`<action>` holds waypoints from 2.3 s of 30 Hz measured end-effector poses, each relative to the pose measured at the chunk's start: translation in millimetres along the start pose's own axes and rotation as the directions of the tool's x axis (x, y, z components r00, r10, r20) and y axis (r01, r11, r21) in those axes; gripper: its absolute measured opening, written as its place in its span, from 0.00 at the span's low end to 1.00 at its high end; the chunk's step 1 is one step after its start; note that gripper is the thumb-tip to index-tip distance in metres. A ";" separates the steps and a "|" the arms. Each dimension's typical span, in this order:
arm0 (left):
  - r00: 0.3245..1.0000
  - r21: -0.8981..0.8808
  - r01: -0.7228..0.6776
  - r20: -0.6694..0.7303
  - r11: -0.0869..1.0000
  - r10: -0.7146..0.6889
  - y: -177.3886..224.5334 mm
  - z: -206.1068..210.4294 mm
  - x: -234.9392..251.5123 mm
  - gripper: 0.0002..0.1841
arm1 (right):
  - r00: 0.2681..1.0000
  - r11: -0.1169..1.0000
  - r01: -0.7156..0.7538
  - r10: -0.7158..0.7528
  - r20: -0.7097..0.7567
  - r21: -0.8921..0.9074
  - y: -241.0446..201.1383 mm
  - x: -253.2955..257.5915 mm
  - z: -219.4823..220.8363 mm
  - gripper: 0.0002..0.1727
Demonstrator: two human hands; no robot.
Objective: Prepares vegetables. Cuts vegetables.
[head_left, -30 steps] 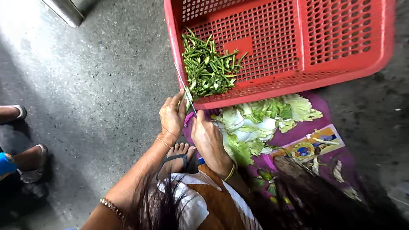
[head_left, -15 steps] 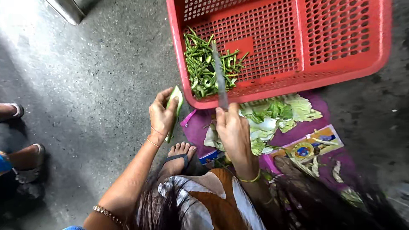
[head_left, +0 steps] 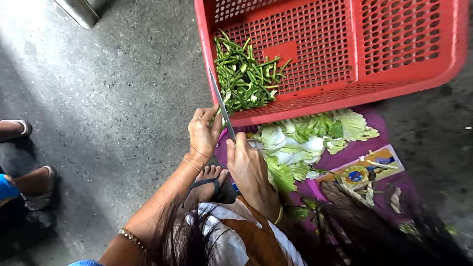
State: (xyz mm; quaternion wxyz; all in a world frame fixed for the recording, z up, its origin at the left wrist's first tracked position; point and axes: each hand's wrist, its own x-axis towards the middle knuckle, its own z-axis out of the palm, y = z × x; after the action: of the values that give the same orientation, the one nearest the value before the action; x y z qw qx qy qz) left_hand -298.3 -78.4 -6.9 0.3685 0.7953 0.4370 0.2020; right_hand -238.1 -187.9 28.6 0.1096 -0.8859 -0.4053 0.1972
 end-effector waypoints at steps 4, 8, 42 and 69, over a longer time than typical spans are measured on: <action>1.000 0.018 -0.003 0.008 1.000 0.003 1.3 1.1 0.9 0.16 | 0.999 0.999 -0.017 0.019 0.040 -0.040 0.3 -0.5 0.1 0.18; 1.000 0.028 -0.026 0.013 0.999 0.025 2.3 -0.1 2.0 0.17 | 0.999 1.000 -0.015 0.016 0.033 -0.024 2.7 0.6 5.0 0.18; 0.981 -0.026 0.132 0.149 0.991 -0.127 -2.4 -6.4 -6.6 0.20 | 0.979 0.994 -0.105 0.099 0.180 0.026 -4.0 26.2 6.9 0.17; 0.999 0.019 -0.037 0.021 0.999 0.037 -2.4 5.8 -1.9 0.15 | 0.996 0.990 0.051 -0.042 -0.074 0.133 2.2 -3.9 2.4 0.15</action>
State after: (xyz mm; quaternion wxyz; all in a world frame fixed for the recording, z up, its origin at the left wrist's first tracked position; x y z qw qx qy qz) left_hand -296.9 -81.6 -12.5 0.3616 0.8087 0.4203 0.1964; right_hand -240.0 -192.3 26.7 0.1879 -0.8732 -0.4076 0.1900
